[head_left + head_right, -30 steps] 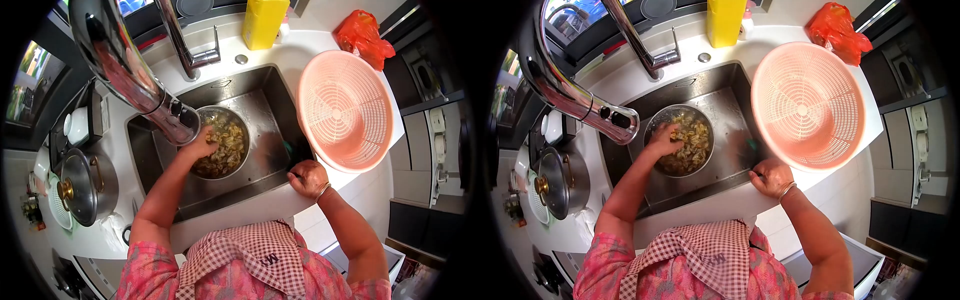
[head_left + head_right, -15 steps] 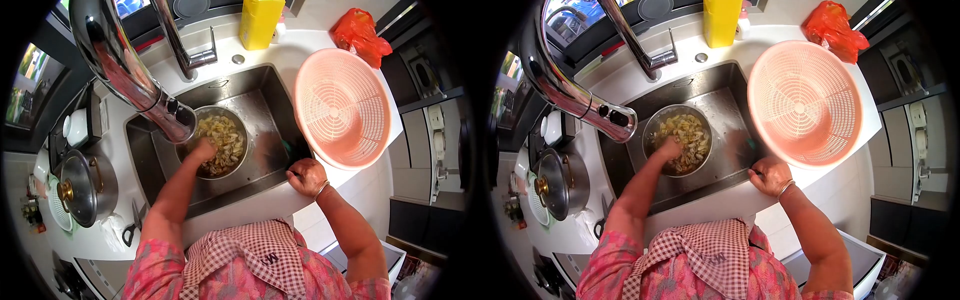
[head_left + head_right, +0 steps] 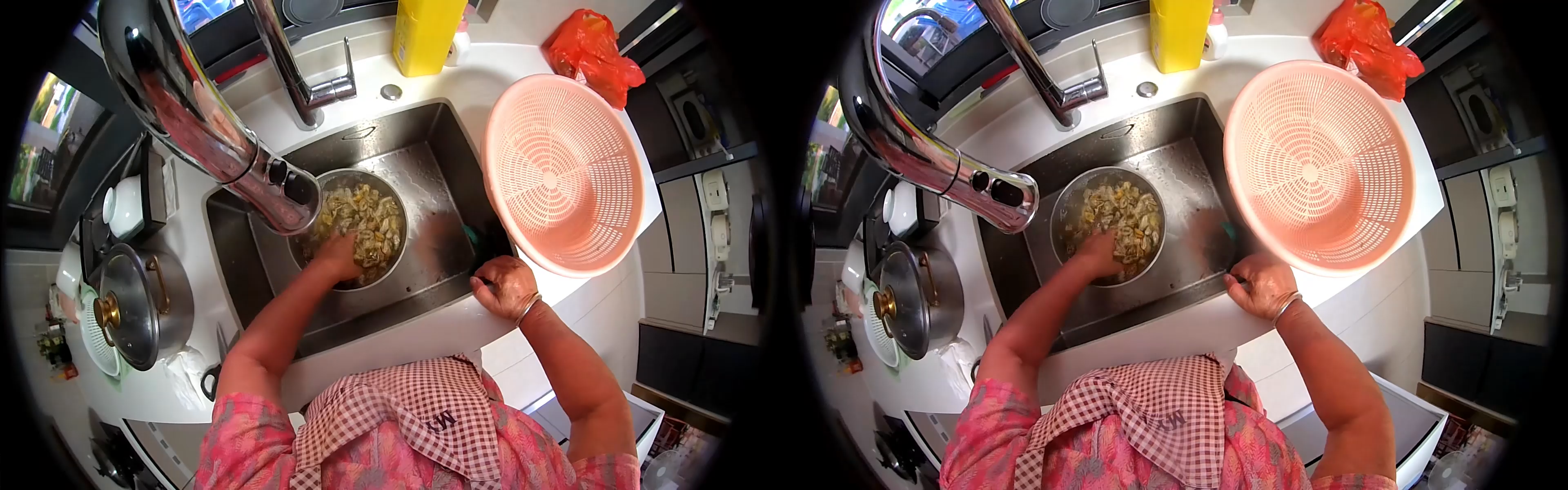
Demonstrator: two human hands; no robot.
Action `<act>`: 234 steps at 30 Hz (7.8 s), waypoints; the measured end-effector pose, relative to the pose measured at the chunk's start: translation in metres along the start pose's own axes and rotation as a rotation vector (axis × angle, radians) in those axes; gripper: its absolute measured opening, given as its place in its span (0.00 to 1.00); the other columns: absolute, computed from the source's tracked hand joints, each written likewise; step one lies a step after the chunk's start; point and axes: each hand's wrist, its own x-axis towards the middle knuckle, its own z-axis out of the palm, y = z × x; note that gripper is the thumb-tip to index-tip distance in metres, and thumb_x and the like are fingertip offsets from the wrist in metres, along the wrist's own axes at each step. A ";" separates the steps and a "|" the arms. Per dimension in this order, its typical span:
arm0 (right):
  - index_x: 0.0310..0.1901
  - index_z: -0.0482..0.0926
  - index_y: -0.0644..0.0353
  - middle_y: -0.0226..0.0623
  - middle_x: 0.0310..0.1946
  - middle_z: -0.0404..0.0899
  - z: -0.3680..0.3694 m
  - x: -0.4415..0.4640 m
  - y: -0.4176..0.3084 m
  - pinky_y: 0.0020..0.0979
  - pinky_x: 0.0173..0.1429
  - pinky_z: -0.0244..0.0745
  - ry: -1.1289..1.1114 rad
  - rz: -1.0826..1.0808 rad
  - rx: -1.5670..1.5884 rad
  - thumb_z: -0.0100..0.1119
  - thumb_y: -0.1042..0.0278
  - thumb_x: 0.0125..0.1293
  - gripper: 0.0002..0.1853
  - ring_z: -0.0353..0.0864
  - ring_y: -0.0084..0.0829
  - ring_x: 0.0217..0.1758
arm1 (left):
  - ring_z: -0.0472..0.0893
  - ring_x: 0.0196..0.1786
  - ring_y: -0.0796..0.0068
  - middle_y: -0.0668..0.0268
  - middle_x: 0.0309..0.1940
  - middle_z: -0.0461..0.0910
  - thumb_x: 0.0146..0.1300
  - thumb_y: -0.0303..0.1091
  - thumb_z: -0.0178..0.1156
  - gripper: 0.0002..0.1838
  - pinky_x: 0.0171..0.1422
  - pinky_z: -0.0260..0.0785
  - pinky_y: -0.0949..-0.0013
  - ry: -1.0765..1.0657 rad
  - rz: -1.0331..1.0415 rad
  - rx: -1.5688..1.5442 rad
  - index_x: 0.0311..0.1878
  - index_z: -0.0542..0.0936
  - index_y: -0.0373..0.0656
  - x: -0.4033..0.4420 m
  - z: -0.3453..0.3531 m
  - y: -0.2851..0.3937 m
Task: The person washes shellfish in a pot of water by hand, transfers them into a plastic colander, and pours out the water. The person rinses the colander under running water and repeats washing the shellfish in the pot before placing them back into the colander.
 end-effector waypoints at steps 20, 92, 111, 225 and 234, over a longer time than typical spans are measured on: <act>0.31 0.85 0.58 0.42 0.29 0.84 0.001 0.001 0.002 0.43 0.42 0.78 -0.024 0.019 0.011 0.64 0.58 0.61 0.12 0.83 0.47 0.35 | 0.60 0.79 0.50 0.53 0.78 0.61 0.57 0.64 0.65 0.41 0.78 0.53 0.40 0.216 0.026 0.173 0.73 0.72 0.57 0.012 -0.055 0.040; 0.31 0.85 0.58 0.42 0.29 0.83 0.001 0.001 0.001 0.43 0.41 0.78 0.001 0.041 0.007 0.64 0.59 0.60 0.11 0.83 0.47 0.35 | 0.80 0.61 0.48 0.44 0.56 0.81 0.66 0.60 0.56 0.32 0.66 0.71 0.52 -0.045 -0.092 -0.066 0.54 0.83 0.38 0.012 -0.046 0.017; 0.31 0.86 0.58 0.41 0.29 0.85 0.003 0.000 0.005 0.43 0.44 0.79 -0.006 0.032 -0.027 0.65 0.59 0.60 0.11 0.84 0.45 0.36 | 0.78 0.64 0.48 0.47 0.61 0.78 0.65 0.37 0.58 0.21 0.68 0.70 0.51 0.004 0.047 0.001 0.59 0.80 0.42 0.096 0.018 0.019; 0.62 0.77 0.65 0.47 0.54 0.84 0.238 0.222 -0.015 0.36 0.62 0.74 -0.119 0.524 0.979 0.62 0.52 0.67 0.28 0.82 0.40 0.57 | 0.80 0.58 0.62 0.53 0.57 0.81 0.59 0.37 0.69 0.36 0.65 0.73 0.59 0.038 -0.097 -0.921 0.70 0.69 0.40 0.055 -0.015 -0.018; 0.50 0.81 0.64 0.66 0.46 0.81 0.184 0.234 -0.042 0.52 0.63 0.73 -0.165 0.399 0.263 0.59 0.51 0.69 0.21 0.79 0.63 0.56 | 0.80 0.55 0.39 0.39 0.54 0.80 0.71 0.53 0.53 0.26 0.62 0.72 0.52 0.264 -0.219 -0.582 0.47 0.85 0.36 0.040 0.002 -0.041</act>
